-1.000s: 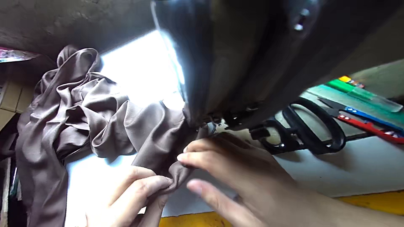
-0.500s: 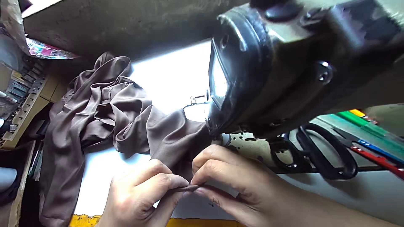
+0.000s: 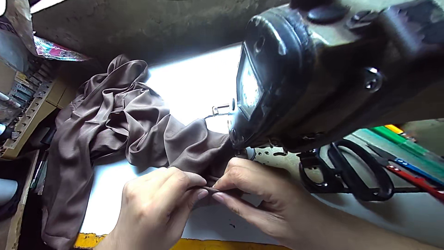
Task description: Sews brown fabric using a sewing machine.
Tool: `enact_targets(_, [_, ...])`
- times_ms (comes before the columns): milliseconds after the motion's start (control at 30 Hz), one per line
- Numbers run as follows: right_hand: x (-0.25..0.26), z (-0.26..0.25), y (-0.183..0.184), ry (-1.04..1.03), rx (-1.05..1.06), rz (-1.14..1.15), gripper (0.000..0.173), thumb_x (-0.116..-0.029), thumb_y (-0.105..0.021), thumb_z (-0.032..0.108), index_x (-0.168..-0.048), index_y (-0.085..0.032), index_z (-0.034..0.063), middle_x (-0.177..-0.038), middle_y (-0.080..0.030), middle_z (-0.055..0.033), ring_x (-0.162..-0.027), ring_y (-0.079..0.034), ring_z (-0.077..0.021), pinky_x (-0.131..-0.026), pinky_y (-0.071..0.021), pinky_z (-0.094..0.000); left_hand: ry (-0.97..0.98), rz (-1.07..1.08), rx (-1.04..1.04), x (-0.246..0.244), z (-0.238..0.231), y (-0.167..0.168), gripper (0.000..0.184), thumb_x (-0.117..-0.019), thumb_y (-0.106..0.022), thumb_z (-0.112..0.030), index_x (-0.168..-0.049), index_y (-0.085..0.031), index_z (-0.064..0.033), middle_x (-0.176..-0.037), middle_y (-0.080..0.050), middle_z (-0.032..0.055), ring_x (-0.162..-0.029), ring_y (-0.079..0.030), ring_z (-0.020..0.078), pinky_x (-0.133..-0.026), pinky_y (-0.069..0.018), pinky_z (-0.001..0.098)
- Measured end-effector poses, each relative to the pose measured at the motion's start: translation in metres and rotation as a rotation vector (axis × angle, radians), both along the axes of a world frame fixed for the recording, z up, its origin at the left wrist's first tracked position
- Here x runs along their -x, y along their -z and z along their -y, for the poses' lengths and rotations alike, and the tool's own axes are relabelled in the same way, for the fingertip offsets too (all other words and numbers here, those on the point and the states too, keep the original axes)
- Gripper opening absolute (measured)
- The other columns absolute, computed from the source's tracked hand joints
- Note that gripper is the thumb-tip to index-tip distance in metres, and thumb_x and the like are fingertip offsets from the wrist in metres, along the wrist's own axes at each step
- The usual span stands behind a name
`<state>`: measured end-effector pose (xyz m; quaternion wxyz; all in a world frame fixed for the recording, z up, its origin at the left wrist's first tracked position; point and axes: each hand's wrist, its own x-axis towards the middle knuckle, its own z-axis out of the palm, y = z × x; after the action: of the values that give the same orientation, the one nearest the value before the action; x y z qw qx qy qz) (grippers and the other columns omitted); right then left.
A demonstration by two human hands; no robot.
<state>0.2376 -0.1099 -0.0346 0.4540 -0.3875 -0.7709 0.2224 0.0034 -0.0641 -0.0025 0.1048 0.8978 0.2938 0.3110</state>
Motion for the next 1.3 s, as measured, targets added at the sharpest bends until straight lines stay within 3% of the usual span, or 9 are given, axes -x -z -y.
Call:
enact_targets(100, [0.001,0.0,0.0,0.015,0.032,-0.04,0.012,-0.0981,-0.063,0.02,-0.091,-0.071,0.0132,-0.085,-0.06,0.0082,-0.081,-0.059,0.0036,-0.069,-0.0507,-0.0117,-0.122,-0.069,-0.197,-0.005,0.008,0.001,0.02,-0.1018,-0.062,-0.035,-0.113,-0.073,-0.023,-0.137,-0.063,-0.0008,-0.131,-0.054,0.0168,-0.111,-0.0387,0.0438])
enact_targets(200, [0.0,0.001,-0.001,0.019,0.053,-0.06,0.011,-0.0975,-0.063,0.019,-0.091,-0.07,0.0134,-0.085,-0.06,0.0083,-0.081,-0.059,0.0042,-0.069,-0.0512,-0.0109,-0.158,0.005,-0.213,-0.012,0.023,0.009,0.032,-0.1009,-0.064,-0.037,-0.127,-0.067,-0.0189,-0.137,-0.064,-0.0003,-0.139,-0.05,0.0204,-0.122,-0.0298,0.0542])
enact_targets(333, [-0.002,0.001,-0.003,-0.022,0.071,-0.057,0.01,-0.0973,-0.063,0.019,-0.091,-0.07,0.0138,-0.086,-0.061,0.0085,-0.081,-0.06,0.0039,-0.07,-0.0525,-0.0112,-0.057,0.14,-0.013,-0.017,0.025,0.019,0.026,-0.1017,-0.065,-0.025,-0.125,-0.066,-0.013,-0.114,-0.074,-0.0025,-0.12,-0.066,0.0141,-0.119,-0.0396,0.0564])
enact_targets(433, [-0.006,-0.001,-0.007,-0.06,0.086,-0.04,0.011,-0.0972,-0.062,0.019,-0.09,-0.069,0.0138,-0.085,-0.06,0.0087,-0.081,-0.059,0.0041,-0.069,-0.0518,-0.0114,0.055,0.211,0.16,-0.015,0.016,0.017,0.018,-0.1028,-0.062,-0.017,-0.117,-0.071,-0.0101,-0.106,-0.071,-0.0013,-0.097,-0.068,0.0057,-0.091,-0.0585,0.0268])
enact_targets(500, [-0.008,-0.002,-0.008,-0.069,0.086,-0.028,0.011,-0.0972,-0.062,0.019,-0.09,-0.068,0.0138,-0.085,-0.06,0.0088,-0.08,-0.059,0.0045,-0.068,-0.0513,-0.0107,0.096,0.234,0.239,-0.015,0.013,0.016,0.017,-0.1032,-0.06,-0.014,-0.111,-0.074,-0.0079,-0.103,-0.069,-0.0005,-0.093,-0.065,0.0041,-0.08,-0.0562,0.0188])
enact_targets(667, [-0.009,-0.002,-0.007,-0.072,0.115,-0.018,0.012,-0.0976,-0.062,0.022,-0.09,-0.067,0.0147,-0.085,-0.06,0.0094,-0.081,-0.059,0.0049,-0.068,-0.0516,-0.0108,0.054,0.177,0.185,-0.014,0.012,0.02,0.024,-0.0967,-0.072,-0.032,-0.106,-0.076,-0.0103,-0.097,-0.069,-0.0042,-0.088,-0.063,-0.0008,-0.076,-0.0537,0.0148])
enact_targets(833, [-0.012,-0.001,-0.009,-0.08,0.027,0.1,0.016,-0.0991,-0.06,0.022,-0.09,-0.068,0.0132,-0.084,-0.06,0.0074,-0.081,-0.058,0.0018,-0.07,-0.0492,-0.0138,0.07,0.155,0.169,-0.012,0.011,0.023,0.013,-0.0948,-0.074,-0.023,-0.097,-0.077,-0.0109,-0.093,-0.07,-0.0031,-0.086,-0.064,0.0013,-0.074,-0.0533,0.0156])
enact_targets(1133, [-0.015,0.007,0.012,-0.01,-0.244,0.207,0.015,-0.1041,-0.058,0.019,-0.108,-0.071,0.0128,-0.086,-0.053,-0.0014,-0.079,-0.052,-0.0101,-0.068,-0.0439,-0.022,0.159,0.127,-0.07,-0.006,0.004,0.03,0.007,-0.0954,-0.072,-0.014,-0.1,-0.076,-0.0093,-0.09,-0.07,0.0028,-0.085,-0.066,0.0074,-0.073,-0.053,0.0187])
enact_targets(1300, [-0.014,0.009,0.016,-0.052,-0.427,0.276,0.014,-0.1027,-0.054,0.008,-0.107,-0.066,0.004,-0.08,-0.054,-0.0076,-0.074,-0.053,-0.0203,-0.075,-0.0478,-0.0353,0.158,0.067,-0.302,0.0,0.007,0.038,0.014,-0.0972,-0.067,-0.014,-0.109,-0.07,-0.0083,-0.087,-0.064,0.0047,-0.073,-0.055,0.0128,-0.063,-0.0421,0.0237])
